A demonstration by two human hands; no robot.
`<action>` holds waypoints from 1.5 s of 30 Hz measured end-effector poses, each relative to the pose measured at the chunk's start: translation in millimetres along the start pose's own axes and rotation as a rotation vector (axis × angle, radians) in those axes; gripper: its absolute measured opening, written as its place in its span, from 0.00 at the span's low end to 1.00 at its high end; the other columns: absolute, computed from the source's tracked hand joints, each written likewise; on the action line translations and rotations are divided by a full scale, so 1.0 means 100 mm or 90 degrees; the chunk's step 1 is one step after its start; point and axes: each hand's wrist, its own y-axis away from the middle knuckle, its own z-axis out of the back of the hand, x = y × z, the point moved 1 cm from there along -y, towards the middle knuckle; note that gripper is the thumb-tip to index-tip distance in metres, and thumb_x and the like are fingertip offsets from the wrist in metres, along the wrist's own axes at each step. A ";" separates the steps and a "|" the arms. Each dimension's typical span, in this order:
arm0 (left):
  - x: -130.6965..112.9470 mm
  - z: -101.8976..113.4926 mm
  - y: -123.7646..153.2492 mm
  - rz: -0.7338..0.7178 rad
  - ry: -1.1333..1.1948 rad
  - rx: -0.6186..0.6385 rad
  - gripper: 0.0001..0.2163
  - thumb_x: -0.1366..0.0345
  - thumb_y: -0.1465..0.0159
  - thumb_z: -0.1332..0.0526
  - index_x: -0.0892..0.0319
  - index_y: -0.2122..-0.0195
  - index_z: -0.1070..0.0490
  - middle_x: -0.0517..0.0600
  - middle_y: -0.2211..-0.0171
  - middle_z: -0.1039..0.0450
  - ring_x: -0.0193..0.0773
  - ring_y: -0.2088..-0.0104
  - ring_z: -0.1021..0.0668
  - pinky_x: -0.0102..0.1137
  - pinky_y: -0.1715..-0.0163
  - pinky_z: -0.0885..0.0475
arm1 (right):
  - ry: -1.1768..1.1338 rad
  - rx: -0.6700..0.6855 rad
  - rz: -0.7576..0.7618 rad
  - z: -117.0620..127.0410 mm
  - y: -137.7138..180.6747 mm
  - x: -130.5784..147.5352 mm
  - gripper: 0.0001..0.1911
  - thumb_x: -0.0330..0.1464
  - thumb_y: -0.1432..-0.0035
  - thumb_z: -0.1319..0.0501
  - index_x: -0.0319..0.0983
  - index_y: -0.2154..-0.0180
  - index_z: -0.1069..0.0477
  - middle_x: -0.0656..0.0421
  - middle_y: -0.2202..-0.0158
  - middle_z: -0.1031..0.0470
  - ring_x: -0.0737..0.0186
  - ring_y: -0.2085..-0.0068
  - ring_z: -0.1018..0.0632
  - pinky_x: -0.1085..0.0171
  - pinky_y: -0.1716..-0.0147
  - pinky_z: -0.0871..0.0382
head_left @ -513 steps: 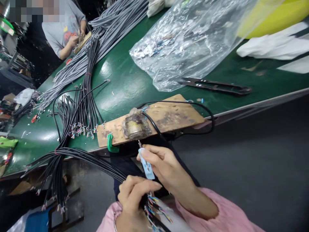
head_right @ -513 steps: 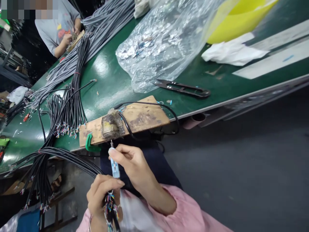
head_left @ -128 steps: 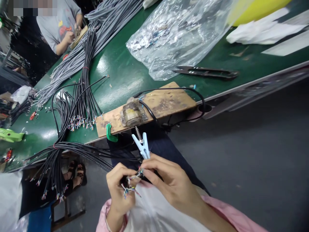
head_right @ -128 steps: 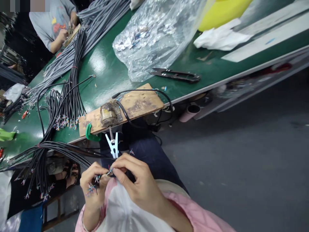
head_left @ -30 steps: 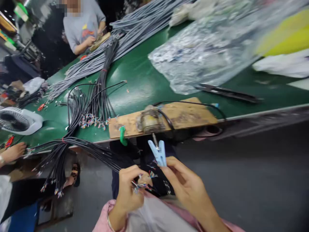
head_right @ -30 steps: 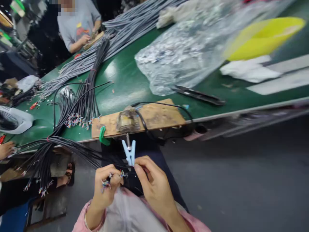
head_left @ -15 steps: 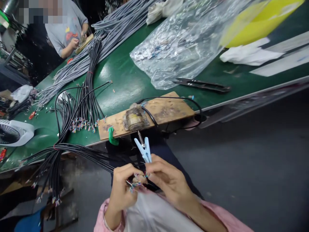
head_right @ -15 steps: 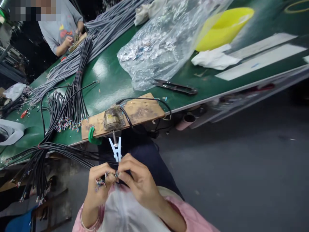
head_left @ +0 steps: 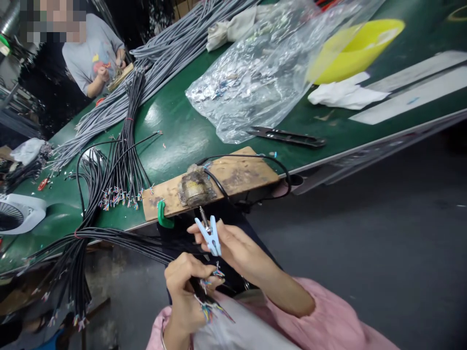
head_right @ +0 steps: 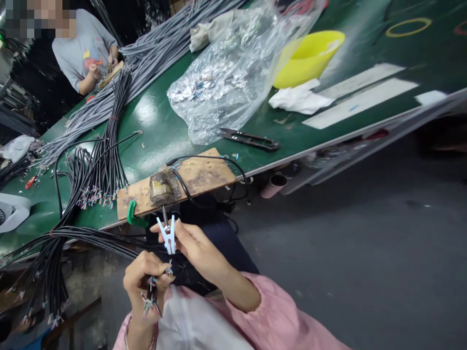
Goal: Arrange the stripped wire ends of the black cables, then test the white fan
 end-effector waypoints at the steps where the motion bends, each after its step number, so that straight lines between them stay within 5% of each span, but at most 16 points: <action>1: 0.00 -0.01 0.00 0.002 0.003 -0.019 0.12 0.63 0.38 0.36 0.59 0.78 0.32 0.44 0.83 0.31 0.29 0.82 0.30 0.24 0.81 0.36 | -0.043 0.015 -0.024 -0.04 -0.03 0.01 0.28 0.58 0.53 0.36 0.37 0.73 0.26 0.60 0.75 0.33 0.68 0.74 0.35 0.66 0.74 0.39; 11: 0.02 -0.12 -0.03 0.000 -0.030 -0.042 0.11 0.67 0.39 0.38 0.59 0.77 0.35 0.43 0.83 0.34 0.28 0.82 0.32 0.24 0.81 0.37 | -0.154 0.007 -0.082 -0.11 -0.08 0.06 0.24 0.50 0.59 0.28 0.36 0.78 0.28 0.60 0.77 0.32 0.69 0.74 0.33 0.69 0.75 0.38; 22: 0.11 -0.10 0.12 0.013 0.008 -0.050 0.08 0.68 0.41 0.35 0.58 0.75 0.32 0.42 0.83 0.34 0.29 0.82 0.32 0.26 0.81 0.36 | -0.167 0.014 -0.137 0.17 0.02 -0.17 0.29 0.59 0.58 0.34 0.38 0.76 0.26 0.61 0.80 0.36 0.68 0.77 0.37 0.66 0.76 0.40; 29: 0.28 0.10 0.04 0.021 0.110 0.089 0.10 0.58 0.37 0.37 0.58 0.70 0.22 0.48 0.80 0.26 0.31 0.78 0.26 0.25 0.76 0.31 | 0.076 -0.106 -0.025 0.38 0.27 -0.11 0.24 0.54 0.56 0.32 0.39 0.73 0.24 0.59 0.77 0.30 0.65 0.74 0.32 0.65 0.74 0.36; 35: 0.28 0.16 0.06 0.136 0.076 0.083 0.14 0.54 0.39 0.37 0.60 0.72 0.25 0.50 0.78 0.27 0.31 0.79 0.27 0.23 0.80 0.34 | 0.440 -0.220 0.270 0.33 0.40 -0.06 0.12 0.41 0.43 0.36 0.42 0.74 0.25 0.58 0.76 0.27 0.62 0.74 0.28 0.65 0.74 0.34; 39: 0.19 0.18 0.11 0.111 0.021 0.044 0.17 0.54 0.38 0.38 0.61 0.77 0.29 0.47 0.82 0.30 0.30 0.81 0.29 0.23 0.81 0.36 | 0.499 -0.139 0.375 0.15 0.44 -0.04 0.09 0.34 0.40 0.39 0.41 0.72 0.24 0.57 0.76 0.24 0.61 0.73 0.26 0.63 0.72 0.30; 45: 0.15 0.24 0.17 0.094 0.009 0.107 0.14 0.57 0.34 0.41 0.60 0.71 0.25 0.48 0.80 0.28 0.30 0.81 0.29 0.24 0.80 0.36 | 0.368 0.075 0.300 0.00 0.40 -0.06 0.15 0.40 0.35 0.44 0.41 0.57 0.23 0.53 0.63 0.23 0.62 0.62 0.22 0.67 0.63 0.26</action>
